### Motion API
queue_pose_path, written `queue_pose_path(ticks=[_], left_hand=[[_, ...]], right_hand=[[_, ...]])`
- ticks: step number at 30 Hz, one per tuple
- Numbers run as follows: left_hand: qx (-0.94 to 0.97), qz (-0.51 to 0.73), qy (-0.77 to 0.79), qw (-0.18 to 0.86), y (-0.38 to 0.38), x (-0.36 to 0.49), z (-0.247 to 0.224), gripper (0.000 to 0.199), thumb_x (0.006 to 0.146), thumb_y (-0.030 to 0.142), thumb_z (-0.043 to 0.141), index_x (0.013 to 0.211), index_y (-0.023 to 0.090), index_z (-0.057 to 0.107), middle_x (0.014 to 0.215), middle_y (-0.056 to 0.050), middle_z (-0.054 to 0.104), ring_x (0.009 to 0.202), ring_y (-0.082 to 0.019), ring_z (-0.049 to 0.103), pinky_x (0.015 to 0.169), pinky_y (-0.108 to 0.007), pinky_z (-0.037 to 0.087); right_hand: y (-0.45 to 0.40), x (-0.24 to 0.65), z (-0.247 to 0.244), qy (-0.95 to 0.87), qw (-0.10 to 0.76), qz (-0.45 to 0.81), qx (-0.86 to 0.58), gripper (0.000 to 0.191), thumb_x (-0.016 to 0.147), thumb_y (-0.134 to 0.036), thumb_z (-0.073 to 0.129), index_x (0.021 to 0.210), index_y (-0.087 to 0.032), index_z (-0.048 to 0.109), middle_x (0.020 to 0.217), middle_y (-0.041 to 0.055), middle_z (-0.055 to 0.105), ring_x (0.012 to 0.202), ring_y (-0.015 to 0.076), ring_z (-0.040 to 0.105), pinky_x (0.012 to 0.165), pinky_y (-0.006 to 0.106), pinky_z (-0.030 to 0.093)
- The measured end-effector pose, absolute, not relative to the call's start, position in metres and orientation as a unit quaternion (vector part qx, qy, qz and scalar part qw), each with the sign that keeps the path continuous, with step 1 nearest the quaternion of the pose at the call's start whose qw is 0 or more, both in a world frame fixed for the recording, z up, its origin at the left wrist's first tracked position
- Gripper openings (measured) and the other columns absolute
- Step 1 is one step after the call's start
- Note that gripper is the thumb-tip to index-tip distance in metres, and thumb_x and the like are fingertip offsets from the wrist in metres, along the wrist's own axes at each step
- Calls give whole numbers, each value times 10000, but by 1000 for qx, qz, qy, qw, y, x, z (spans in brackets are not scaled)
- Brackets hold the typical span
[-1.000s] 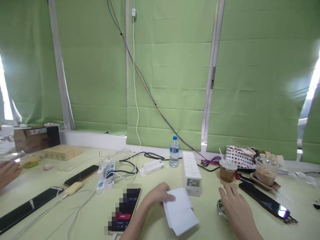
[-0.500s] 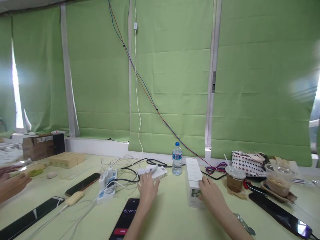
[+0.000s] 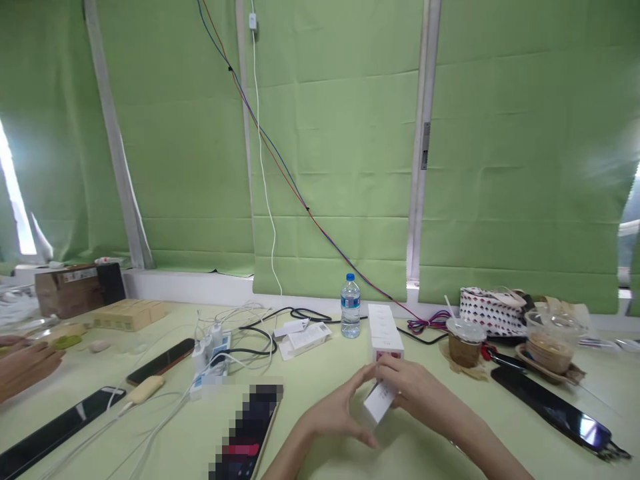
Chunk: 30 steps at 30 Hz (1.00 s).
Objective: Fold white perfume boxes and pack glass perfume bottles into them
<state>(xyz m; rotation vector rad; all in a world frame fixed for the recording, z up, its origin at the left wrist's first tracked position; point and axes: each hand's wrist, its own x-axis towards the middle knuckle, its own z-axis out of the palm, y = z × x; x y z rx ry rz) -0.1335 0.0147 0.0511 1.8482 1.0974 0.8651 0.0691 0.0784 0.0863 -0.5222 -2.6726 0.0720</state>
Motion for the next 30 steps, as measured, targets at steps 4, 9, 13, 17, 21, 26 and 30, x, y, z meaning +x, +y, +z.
queue_pose_path(ticks=[4,9,13,17,21,26,30], left_hand=[[740,320,391,443,16,-129,42,998,442,321,878,1318,223,411,1287,-55,509,1227,-290,435,1049,-419,330],[701,374,416,442,14,-120,37,831,412,332,891,1119,205,472,1002,8,566,940,-199,529,797,-283,429],[699,408,490,325,11,-114,42,794,422,270,880,1098,206,468,1057,-33,558,952,-230,526,795,-293,420],[703,360,600,130,8,-104,43,747,482,262,813,1145,222,471,1104,-63,525,1013,-287,484,841,-356,395],[705,288,647,-12,4,-91,40,453,731,296,605,1171,255,505,1116,-93,547,1060,-315,463,893,-424,320],[727,199,656,-14,3,-98,41,542,704,301,604,1230,285,472,1124,-102,553,1075,-329,466,892,-457,311],[750,104,652,37,4,-127,50,747,524,260,717,1229,292,473,1148,-103,538,1097,-362,455,881,-491,344]], right_hand=[[71,73,82,-958,229,74,-156,255,762,-8,492,887,-226,535,1020,13,578,804,132,588,669,204,442],[65,94,65,-948,250,58,-190,248,787,-33,427,909,-221,533,987,43,598,824,177,578,698,264,437],[57,105,59,-928,285,140,-195,311,769,-45,399,949,-232,569,998,47,600,892,199,572,784,302,435],[54,86,43,-857,349,274,-261,244,914,-265,365,1007,-215,585,908,43,588,713,169,554,654,260,435],[54,61,18,-778,382,354,-352,246,849,-414,494,741,-194,525,687,-20,488,636,158,484,597,245,383],[56,58,5,-727,392,443,-348,296,789,-431,511,622,-200,433,603,-45,418,598,139,422,565,239,327],[65,64,-5,-647,373,542,-385,184,677,-324,551,573,-187,485,538,-46,448,541,130,445,506,231,313]])
